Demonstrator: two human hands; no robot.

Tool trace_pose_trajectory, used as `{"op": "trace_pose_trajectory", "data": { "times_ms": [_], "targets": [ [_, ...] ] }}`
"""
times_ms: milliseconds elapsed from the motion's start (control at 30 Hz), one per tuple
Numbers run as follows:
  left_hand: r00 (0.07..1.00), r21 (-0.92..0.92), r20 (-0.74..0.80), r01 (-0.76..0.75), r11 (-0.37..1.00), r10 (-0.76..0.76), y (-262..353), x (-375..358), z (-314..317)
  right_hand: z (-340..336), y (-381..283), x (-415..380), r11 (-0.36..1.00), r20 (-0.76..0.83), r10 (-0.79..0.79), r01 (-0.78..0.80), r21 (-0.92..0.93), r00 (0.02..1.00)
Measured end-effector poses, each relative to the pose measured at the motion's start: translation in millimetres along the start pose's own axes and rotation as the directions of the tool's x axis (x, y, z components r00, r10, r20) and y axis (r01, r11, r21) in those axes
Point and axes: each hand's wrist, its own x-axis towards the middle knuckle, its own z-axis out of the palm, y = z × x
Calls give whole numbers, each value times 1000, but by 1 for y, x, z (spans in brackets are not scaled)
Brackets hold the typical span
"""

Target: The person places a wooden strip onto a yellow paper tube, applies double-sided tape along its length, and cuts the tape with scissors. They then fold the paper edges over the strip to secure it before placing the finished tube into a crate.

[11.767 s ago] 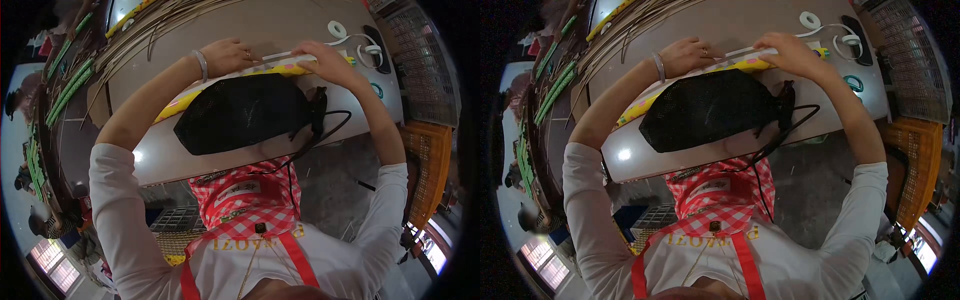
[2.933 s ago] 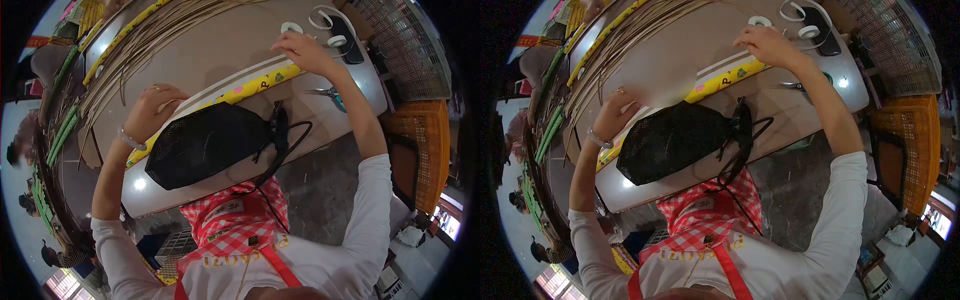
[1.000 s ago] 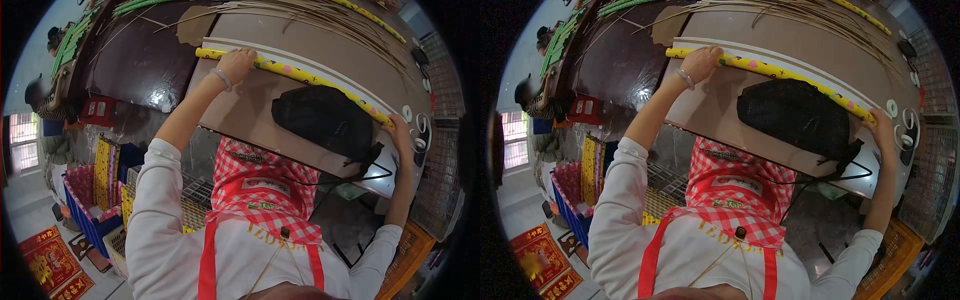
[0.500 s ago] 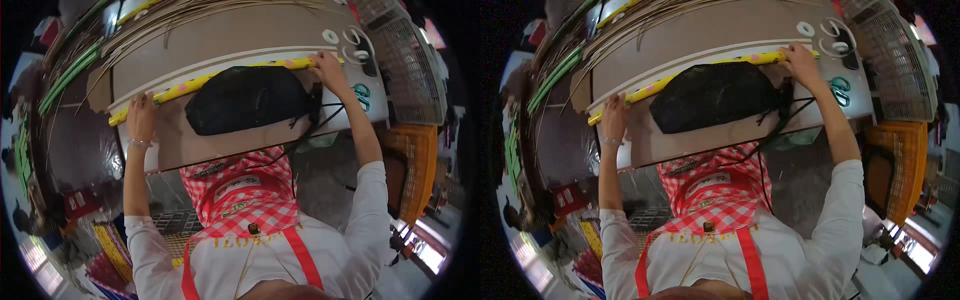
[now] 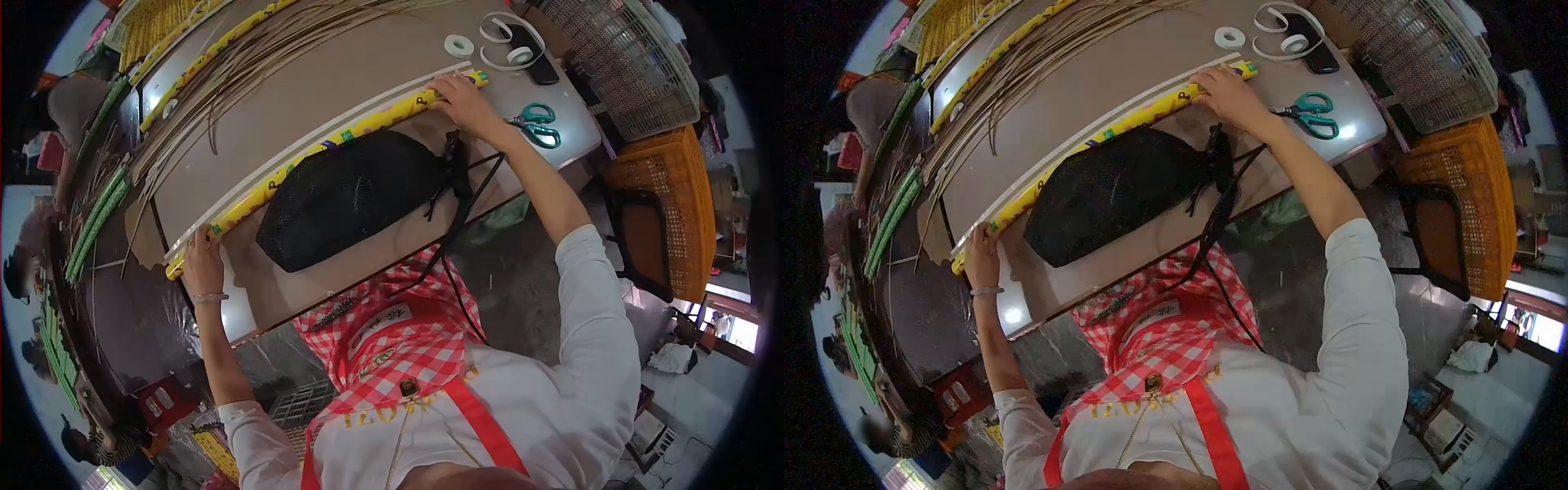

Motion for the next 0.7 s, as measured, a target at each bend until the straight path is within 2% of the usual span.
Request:
{"op": "trace_pose_trajectory", "data": {
  "times_ms": [133, 200, 233, 300, 333, 433, 500, 533, 600, 633, 700],
  "targets": [
    [999, -17, 36, 27, 999, -26, 5, -2, -1, -5, -10, -1, 999, -14, 30, -30, 12, 999],
    [999, 26, -7, 33, 999, -33, 3, -5, 5, -4, -13, 0, 996, -85, 53, -59, -71, 995],
    [999, 25, -10, 34, 999, -34, 0, -6, 8, -6, -17, 0, 996, -86, 50, -57, -72, 995],
    [998, -39, -29, 52, 998, -53, -7, -5, 14, -13, -25, 0, 960, -46, 96, -105, -261, 994],
    [998, -42, -34, 52, 998, -54, -10, -6, 17, -14, -26, 1, 959, -48, 93, -103, -266, 994],
    [998, -49, -48, 41, 998, -44, -14, -6, 20, -11, -24, -2, 977, -59, 126, -134, -167, 990],
    [995, -144, -96, -5, 990, -9, -11, -2, 18, -10, -19, -4, 997, -128, 80, -80, -1, 989],
    [995, -146, -97, -4, 989, -10, -8, 0, 14, -10, -18, -4, 997, -127, 78, -79, -4, 989],
    [999, 77, -31, 11, 997, -8, -3, 2, 7, -10, -20, -5, 991, -134, 126, -118, 65, 983],
    [999, 78, -31, 21, 997, -18, -3, 1, 10, -12, -20, -4, 992, -130, 117, -109, 67, 985],
    [993, 99, -101, -48, 994, 58, -8, 2, 17, -15, -18, 0, 987, -54, 145, -140, 84, 988]
  ]
}}
